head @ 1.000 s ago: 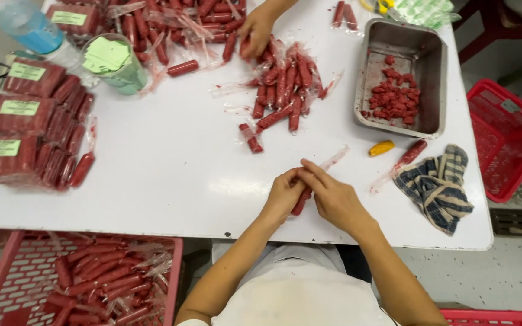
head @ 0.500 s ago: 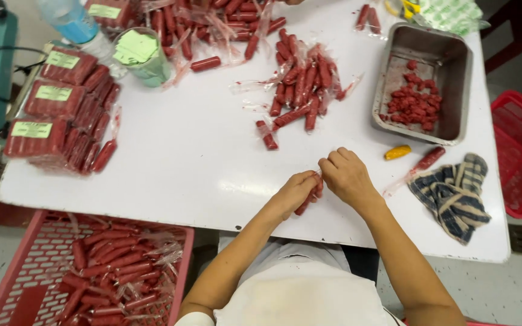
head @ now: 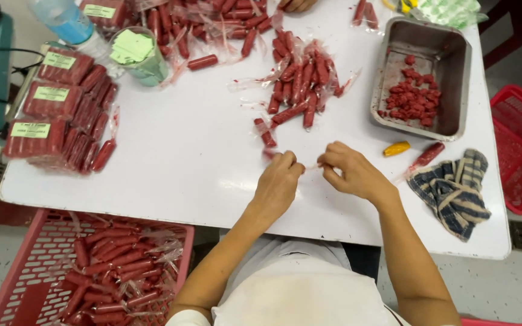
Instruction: The person is tying the ends of individual sausages in plastic casings by hand.
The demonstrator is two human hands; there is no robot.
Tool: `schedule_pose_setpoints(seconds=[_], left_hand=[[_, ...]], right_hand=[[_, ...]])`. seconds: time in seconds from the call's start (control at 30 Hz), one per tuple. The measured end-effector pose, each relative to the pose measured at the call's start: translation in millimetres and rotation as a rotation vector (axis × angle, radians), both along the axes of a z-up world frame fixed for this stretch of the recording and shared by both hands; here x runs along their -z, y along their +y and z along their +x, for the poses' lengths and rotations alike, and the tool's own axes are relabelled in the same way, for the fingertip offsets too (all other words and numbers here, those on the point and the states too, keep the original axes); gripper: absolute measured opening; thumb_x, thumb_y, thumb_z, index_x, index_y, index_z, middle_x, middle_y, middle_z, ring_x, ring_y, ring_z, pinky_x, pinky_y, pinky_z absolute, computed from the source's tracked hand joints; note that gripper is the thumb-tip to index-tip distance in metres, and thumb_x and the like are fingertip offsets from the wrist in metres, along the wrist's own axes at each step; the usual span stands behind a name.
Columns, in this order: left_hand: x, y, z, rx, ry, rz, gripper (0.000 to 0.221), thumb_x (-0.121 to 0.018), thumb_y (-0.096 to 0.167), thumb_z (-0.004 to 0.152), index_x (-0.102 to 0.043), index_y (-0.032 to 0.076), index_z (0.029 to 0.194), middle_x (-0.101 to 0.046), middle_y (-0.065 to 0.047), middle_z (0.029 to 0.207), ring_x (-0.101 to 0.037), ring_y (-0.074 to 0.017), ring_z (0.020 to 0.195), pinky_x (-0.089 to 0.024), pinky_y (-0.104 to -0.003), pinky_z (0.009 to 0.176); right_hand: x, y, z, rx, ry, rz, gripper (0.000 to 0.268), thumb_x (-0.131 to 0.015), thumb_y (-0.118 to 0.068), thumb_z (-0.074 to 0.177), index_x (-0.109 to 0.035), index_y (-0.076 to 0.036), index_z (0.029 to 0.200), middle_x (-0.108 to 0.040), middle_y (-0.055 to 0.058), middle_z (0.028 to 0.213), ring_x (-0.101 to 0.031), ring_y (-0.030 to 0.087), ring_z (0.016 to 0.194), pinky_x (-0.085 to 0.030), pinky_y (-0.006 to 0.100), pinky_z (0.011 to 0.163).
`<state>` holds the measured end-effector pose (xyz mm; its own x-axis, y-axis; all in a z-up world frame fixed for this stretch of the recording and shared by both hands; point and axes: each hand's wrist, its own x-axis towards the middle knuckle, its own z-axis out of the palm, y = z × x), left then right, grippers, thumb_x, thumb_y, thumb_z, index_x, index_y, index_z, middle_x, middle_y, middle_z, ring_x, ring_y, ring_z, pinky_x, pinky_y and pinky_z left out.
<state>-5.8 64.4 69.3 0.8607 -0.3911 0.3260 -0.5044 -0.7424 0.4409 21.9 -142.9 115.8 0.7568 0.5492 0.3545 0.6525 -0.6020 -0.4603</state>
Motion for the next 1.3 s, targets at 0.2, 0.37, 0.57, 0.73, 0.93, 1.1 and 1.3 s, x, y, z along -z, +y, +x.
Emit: schedule_pose_setpoints(seconds=[0.2,0.37,0.57,0.73,0.93,1.1,1.3], left_hand=[[22.8,20.6,-6.5,0.283,0.851,-1.009,0.006,-0.069,-0.005,0.090,-0.067,-0.003,0.095,-0.058,-0.009,0.102,-0.064,-0.0210,0.093,-0.059,-0.029,0.071],[80.9,-15.5,11.9,-0.181,0.841,-1.801,0.009,-0.072,-0.008,0.088,-0.071,-0.001,0.093,-0.063,-0.003,0.092,-0.075,-0.0201,0.071,-0.064,-0.022,0.059],[37.6,-14.1,4.6,-0.262,0.512,-1.106,0.010,-0.073,-0.008,0.084,-0.077,0.002,0.087,-0.070,-0.005,0.087,-0.072,-0.0153,0.064,-0.060,-0.023,0.054],[19.3,2.1,7.6,-0.053,0.411,-0.705,0.013,-0.074,-0.007,0.083,-0.079,0.004,0.084,-0.073,-0.007,0.084,-0.073,-0.0200,0.068,-0.062,-0.027,0.060],[41.4,-6.7,10.6,-0.009,0.428,-0.757,0.013,-0.080,0.006,0.084,-0.078,0.000,0.095,-0.075,-0.012,0.091,-0.074,-0.0216,0.077,-0.062,-0.029,0.068],[45.7,-11.8,17.0,-0.037,0.247,-0.477,0.014,-0.076,0.010,0.091,-0.077,-0.001,0.099,-0.072,-0.014,0.090,-0.074,-0.0260,0.078,-0.063,-0.031,0.066],[57.1,-7.8,35.8,0.149,0.055,-0.256,0.010,-0.064,0.010,0.096,-0.066,0.001,0.095,-0.060,-0.009,0.082,-0.070,-0.0221,0.074,-0.061,-0.029,0.067]], right_hand=[[45.9,8.8,-4.9,-0.153,0.430,0.328,0.016,-0.055,-0.003,0.096,-0.071,-0.007,0.097,-0.061,0.011,0.074,-0.065,0.026,0.072,-0.055,0.041,0.072],[85.8,44.0,-16.9,0.142,-0.110,-0.050,0.002,-0.062,-0.008,0.096,-0.063,-0.007,0.094,-0.059,0.009,0.080,-0.066,0.028,0.081,-0.056,0.037,0.070],[87.3,23.2,-16.1,0.192,-0.618,-0.295,0.009,-0.067,-0.009,0.087,-0.065,-0.011,0.095,-0.054,0.006,0.089,-0.059,0.030,0.102,-0.046,0.043,0.087],[68.6,22.9,-31.6,0.107,-0.067,0.145,0.007,-0.062,-0.001,0.086,-0.063,-0.007,0.083,-0.065,0.009,0.111,-0.063,0.032,0.108,-0.050,0.040,0.090],[64.5,21.7,-30.4,0.324,0.772,0.442,0.026,-0.051,-0.005,0.092,-0.074,-0.001,0.101,-0.075,0.017,0.095,-0.072,0.031,0.090,-0.056,0.045,0.084],[83.8,19.2,-19.3,0.336,0.578,0.337,0.026,-0.055,-0.005,0.092,-0.072,-0.003,0.110,-0.073,0.021,0.091,-0.074,0.034,0.089,-0.057,0.045,0.078],[91.3,22.3,-10.1,0.363,0.590,0.471,0.021,-0.055,-0.005,0.098,-0.070,-0.002,0.111,-0.073,0.017,0.094,-0.071,0.026,0.091,-0.059,0.040,0.080]])
